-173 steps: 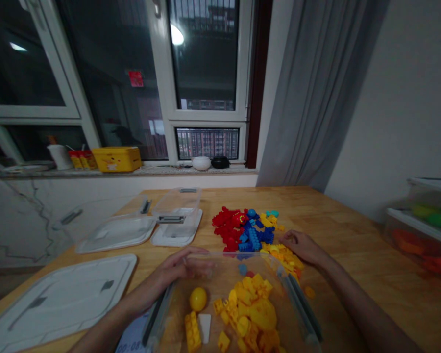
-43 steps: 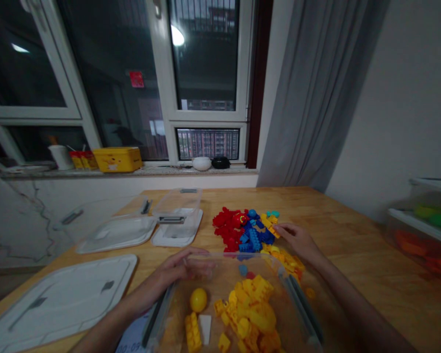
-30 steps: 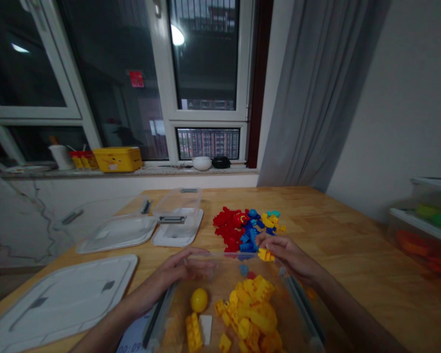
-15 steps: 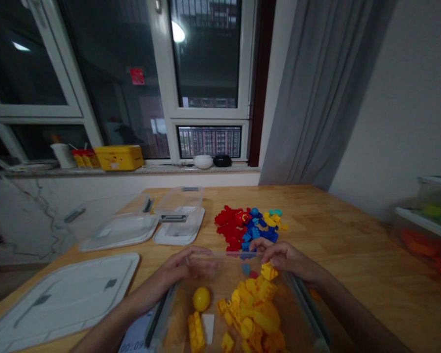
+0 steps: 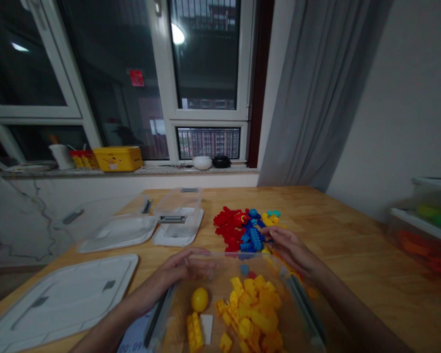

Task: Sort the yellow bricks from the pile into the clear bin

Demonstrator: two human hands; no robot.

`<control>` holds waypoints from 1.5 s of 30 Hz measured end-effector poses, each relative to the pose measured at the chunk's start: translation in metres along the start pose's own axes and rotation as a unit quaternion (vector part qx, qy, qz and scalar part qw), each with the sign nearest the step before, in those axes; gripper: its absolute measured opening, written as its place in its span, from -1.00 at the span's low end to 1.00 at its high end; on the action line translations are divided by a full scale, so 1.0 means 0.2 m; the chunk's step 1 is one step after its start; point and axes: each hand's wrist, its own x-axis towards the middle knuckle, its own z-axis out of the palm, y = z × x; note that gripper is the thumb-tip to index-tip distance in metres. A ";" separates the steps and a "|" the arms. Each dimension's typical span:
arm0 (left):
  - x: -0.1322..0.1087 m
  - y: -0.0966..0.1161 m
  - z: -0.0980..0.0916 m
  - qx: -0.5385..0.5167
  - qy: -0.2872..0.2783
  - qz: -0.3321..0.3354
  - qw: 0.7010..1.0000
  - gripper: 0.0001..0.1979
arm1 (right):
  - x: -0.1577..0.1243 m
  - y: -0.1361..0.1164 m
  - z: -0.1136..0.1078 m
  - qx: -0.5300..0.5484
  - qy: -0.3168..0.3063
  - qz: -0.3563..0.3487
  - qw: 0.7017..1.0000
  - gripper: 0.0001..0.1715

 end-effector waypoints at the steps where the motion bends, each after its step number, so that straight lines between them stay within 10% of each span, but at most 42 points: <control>1: 0.00 0.00 0.00 -0.005 0.001 -0.002 1.000 -0.62 | 0.03 0.02 -0.04 -0.006 0.042 -0.004 0.999 -0.53; 4: 0.00 -0.01 0.00 -0.009 0.006 -0.005 1.000 -0.60 | 0.13 0.11 -0.23 -0.140 0.163 -0.034 0.976 -0.50; 7: 0.00 -0.01 0.00 -0.005 0.007 -0.012 1.000 -0.58 | 0.19 0.23 -0.47 -0.381 0.244 -0.093 0.887 -0.49; 12: 0.00 0.00 0.01 -0.006 0.002 -0.010 1.000 -0.59 | 0.23 0.39 -0.67 -0.503 0.207 -0.113 0.832 -0.49; 20: 0.01 -0.01 0.00 0.015 0.012 -0.006 1.000 -0.59 | 0.25 0.44 -0.68 -0.581 0.119 -0.120 0.796 -0.47; 34: 0.02 -0.02 0.00 0.000 0.005 -0.012 1.000 -0.57 | 0.20 0.30 -0.60 -0.525 0.135 -0.085 0.836 -0.65; 40: 0.01 -0.01 0.00 0.003 0.011 0.004 1.000 -0.62 | 0.16 0.14 -0.42 -0.294 0.204 -0.065 0.931 -0.53; 45: 0.01 -0.03 0.00 -0.006 0.006 0.001 1.000 -0.61 | 0.08 0.01 -0.20 -0.098 0.093 -0.022 0.991 -0.54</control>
